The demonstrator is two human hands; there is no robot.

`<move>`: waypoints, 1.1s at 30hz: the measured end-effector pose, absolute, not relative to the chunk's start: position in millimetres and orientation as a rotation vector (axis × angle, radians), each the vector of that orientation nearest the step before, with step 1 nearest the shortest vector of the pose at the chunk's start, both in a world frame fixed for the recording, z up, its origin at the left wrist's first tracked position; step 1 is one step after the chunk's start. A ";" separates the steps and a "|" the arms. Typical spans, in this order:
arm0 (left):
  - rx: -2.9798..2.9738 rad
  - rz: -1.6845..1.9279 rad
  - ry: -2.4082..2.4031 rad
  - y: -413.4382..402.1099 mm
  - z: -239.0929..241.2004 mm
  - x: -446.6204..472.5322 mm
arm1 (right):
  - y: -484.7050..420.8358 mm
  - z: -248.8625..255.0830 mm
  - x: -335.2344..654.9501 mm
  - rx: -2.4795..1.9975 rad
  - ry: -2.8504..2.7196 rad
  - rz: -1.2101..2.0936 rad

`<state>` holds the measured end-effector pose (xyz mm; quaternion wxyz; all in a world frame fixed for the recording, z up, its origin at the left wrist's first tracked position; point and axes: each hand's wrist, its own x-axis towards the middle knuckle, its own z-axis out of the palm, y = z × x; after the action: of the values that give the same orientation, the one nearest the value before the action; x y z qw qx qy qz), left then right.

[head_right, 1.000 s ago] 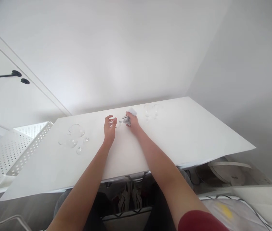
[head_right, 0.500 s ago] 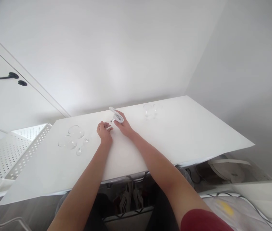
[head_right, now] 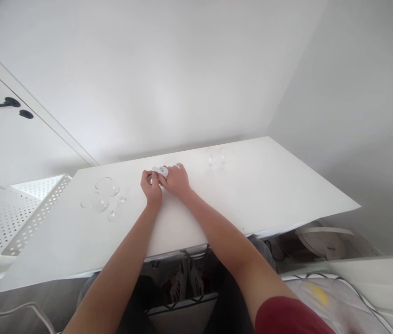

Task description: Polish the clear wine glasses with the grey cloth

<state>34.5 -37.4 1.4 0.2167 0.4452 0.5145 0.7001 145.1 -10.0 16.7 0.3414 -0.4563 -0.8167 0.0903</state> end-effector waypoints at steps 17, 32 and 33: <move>0.745 2.060 1.516 -25.2 -2.7 23.7 | -0.7 3.8 154.4 -0.905 -1.339 0.820; 0.652 1.649 0.994 -19.2 -7.5 34.0 | 1.0 22.1 162.4 -0.482 -0.711 1.701; 0.636 1.693 1.004 -19.3 -7.6 32.6 | -0.4 21.4 162.6 -0.552 -0.789 1.623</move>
<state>32.6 -19.3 -7.6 0.5113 0.2643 0.4170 0.7034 162.6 -0.4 21.4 0.5871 -0.2368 -0.3384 0.6962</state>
